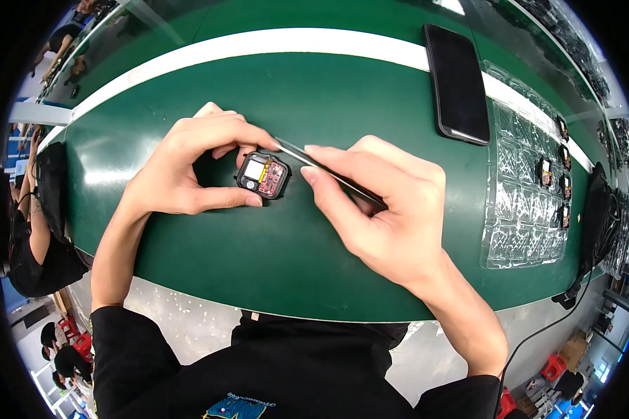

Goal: Assembling or repairing small electronic components, likely smartwatches, using tweezers.

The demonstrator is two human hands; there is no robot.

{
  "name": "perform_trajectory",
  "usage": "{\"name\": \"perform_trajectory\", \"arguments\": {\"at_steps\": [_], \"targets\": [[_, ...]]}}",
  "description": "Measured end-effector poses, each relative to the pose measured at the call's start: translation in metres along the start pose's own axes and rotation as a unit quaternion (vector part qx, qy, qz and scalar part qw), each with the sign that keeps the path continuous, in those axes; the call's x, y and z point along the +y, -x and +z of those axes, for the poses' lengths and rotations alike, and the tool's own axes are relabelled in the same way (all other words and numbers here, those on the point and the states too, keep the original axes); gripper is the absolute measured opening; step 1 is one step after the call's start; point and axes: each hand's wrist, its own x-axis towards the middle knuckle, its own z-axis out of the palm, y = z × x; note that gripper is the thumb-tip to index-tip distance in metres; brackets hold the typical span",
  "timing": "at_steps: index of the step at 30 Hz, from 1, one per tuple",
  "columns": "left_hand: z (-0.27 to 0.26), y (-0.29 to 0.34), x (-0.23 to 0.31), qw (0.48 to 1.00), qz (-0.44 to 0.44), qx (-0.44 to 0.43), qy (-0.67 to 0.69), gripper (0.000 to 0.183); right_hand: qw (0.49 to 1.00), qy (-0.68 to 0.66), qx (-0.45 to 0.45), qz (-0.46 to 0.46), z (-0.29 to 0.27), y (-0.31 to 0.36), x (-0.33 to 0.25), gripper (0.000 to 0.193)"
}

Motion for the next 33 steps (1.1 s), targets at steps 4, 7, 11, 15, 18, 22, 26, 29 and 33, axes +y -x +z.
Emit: {"name": "perform_trajectory", "arguments": {"at_steps": [4, 7, 11, 15, 18, 22, 26, 29, 33], "targets": [[0.001, 0.000, -0.005, 0.999, 0.023, -0.002, -0.026, 0.053, 0.991, -0.114, 0.041, 0.051, 0.013, -0.001, 0.005, 0.016], [-0.001, 0.005, 0.000, 1.000, 0.014, 0.001, -0.023, 0.063, 0.994, -0.064, -0.042, 0.084, 0.014, -0.001, -0.006, 0.027], [-0.008, 0.005, 0.006, 0.999, -0.016, -0.035, 0.033, 0.073, 0.996, 0.049, -0.076, 0.002, 0.019, -0.007, -0.018, 0.048], [-0.002, 0.008, 0.000, 0.996, -0.027, -0.046, 0.071, 0.072, 0.997, 0.061, -0.057, -0.004, 0.026, -0.001, -0.013, 0.049], [-0.010, 0.009, 0.005, 0.996, -0.027, -0.047, 0.068, 0.065, 0.996, 0.043, -0.069, 0.036, 0.018, 0.000, -0.020, 0.045], [-0.026, -0.002, -0.022, 0.975, -0.077, 0.059, 0.199, 0.039, 0.997, 0.046, -0.038, 0.047, -0.014, 0.011, -0.033, 0.043], [-0.099, 0.014, -0.106, 0.958, -0.111, 0.238, -0.116, 0.027, 0.997, 0.051, 0.026, 0.046, -0.052, 0.035, -0.037, 0.047], [-0.171, 0.076, -0.196, 0.843, -0.186, 0.274, -0.424, 0.035, 0.987, 0.103, 0.070, 0.103, -0.083, 0.045, -0.035, 0.044], [-0.290, 0.201, -0.286, 0.678, -0.355, 0.279, -0.580, 0.045, 0.956, 0.133, 0.213, 0.152, -0.136, 0.080, 0.020, 0.043]]}}
